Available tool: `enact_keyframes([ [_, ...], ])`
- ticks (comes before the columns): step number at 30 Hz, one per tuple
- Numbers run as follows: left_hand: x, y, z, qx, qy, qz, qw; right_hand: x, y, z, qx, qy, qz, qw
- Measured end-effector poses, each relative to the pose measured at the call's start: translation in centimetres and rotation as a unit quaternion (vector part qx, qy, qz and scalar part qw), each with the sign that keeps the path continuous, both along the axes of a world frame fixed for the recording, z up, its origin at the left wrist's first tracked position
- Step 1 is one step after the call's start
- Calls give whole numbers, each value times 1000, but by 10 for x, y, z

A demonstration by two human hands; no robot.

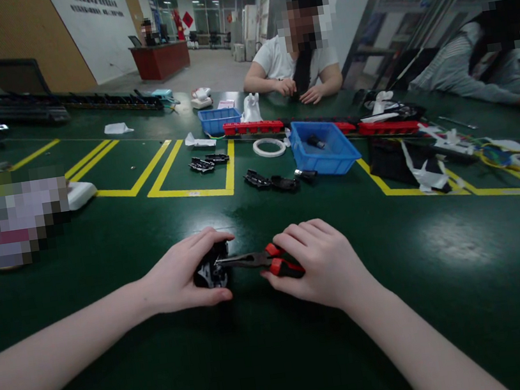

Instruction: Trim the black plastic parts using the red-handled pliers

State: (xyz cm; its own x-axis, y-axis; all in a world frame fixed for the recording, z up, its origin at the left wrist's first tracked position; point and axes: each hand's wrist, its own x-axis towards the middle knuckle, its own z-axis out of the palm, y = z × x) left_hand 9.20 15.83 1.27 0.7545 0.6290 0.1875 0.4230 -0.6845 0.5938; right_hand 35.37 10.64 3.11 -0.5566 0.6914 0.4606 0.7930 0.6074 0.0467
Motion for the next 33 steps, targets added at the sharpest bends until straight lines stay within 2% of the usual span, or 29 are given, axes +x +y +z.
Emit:
enact_keyframes([
  [19,0,-1,-2,16,-11,4,1000,1,2,-4,-12,16,6,1000],
  [33,-1,2,-2,-14,-9,-16,1000,-1,1,-7,-19,24,10,999],
])
